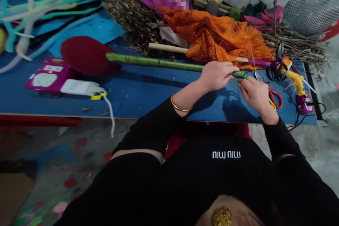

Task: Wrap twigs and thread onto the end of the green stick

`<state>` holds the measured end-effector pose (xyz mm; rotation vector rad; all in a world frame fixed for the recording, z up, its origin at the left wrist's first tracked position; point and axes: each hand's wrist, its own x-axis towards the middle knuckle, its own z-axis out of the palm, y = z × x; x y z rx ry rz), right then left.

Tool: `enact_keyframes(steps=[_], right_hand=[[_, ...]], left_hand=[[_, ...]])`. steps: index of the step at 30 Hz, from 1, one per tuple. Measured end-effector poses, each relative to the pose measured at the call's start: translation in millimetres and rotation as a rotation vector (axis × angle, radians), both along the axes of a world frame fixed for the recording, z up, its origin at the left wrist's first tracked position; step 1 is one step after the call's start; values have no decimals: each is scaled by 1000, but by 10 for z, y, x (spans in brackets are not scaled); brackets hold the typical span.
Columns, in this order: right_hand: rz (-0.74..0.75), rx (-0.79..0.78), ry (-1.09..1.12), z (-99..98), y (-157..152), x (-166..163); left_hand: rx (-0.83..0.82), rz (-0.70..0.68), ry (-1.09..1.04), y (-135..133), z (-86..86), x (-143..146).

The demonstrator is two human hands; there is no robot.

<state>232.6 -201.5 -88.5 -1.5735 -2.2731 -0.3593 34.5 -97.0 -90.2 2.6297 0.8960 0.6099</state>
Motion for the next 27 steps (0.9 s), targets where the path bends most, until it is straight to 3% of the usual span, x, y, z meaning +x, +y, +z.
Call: enact_keyframes(steps=[6,9,18,24,27], right_hand=[[193,68,-89,220,145,58],[190,10,-25,244,314,54],[166,-244,639,166,763,229],[160,-584,1083,-62,848,216],[126,-641,1248,-213,787,109]], left_hand=[[-52,-50,10,-2,1,-2],[-39,-61,24,-3,14,-10],[-4,-65,16,-6,69,-65],[-25,-34,-56,-31,83,-87],[-27,-9,-92,-45,91,-86]])
